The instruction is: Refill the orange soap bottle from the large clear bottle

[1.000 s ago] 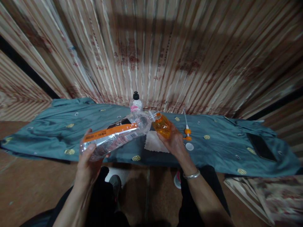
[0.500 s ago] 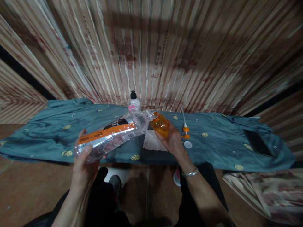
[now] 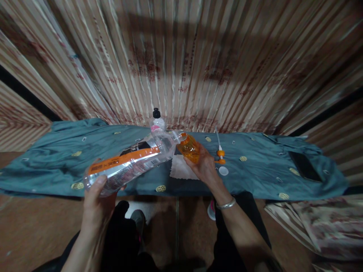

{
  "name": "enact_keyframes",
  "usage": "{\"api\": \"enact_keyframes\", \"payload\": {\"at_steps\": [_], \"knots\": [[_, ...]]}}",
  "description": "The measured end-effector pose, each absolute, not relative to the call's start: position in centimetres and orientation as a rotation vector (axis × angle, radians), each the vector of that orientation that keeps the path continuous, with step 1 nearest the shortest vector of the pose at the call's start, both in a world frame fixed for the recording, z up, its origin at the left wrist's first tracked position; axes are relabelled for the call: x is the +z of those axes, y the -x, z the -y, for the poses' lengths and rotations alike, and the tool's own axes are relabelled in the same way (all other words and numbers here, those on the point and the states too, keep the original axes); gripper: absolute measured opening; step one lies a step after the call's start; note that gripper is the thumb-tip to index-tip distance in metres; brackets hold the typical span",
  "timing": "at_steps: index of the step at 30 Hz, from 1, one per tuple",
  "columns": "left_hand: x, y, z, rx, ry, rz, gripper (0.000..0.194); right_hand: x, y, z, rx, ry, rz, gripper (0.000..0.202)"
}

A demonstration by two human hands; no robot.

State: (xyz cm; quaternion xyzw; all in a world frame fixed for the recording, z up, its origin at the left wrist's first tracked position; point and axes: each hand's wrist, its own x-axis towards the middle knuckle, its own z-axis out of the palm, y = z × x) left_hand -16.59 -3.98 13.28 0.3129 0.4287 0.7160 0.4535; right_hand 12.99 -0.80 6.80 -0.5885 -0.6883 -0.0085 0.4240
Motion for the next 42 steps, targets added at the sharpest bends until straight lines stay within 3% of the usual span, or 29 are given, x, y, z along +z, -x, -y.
{"api": "enact_keyframes", "payload": {"at_steps": [18,42], "knots": [[13.14,16.80,3.56,1.789,-0.792,-1.073,0.052,6.37,-13.16,0.63,-0.040,1.427,1.712,0.059],[13.08,16.96,3.49,1.802,-0.824,-1.052,0.060,6.67,-13.13,0.73,-0.064,1.435,1.725,0.057]]}}
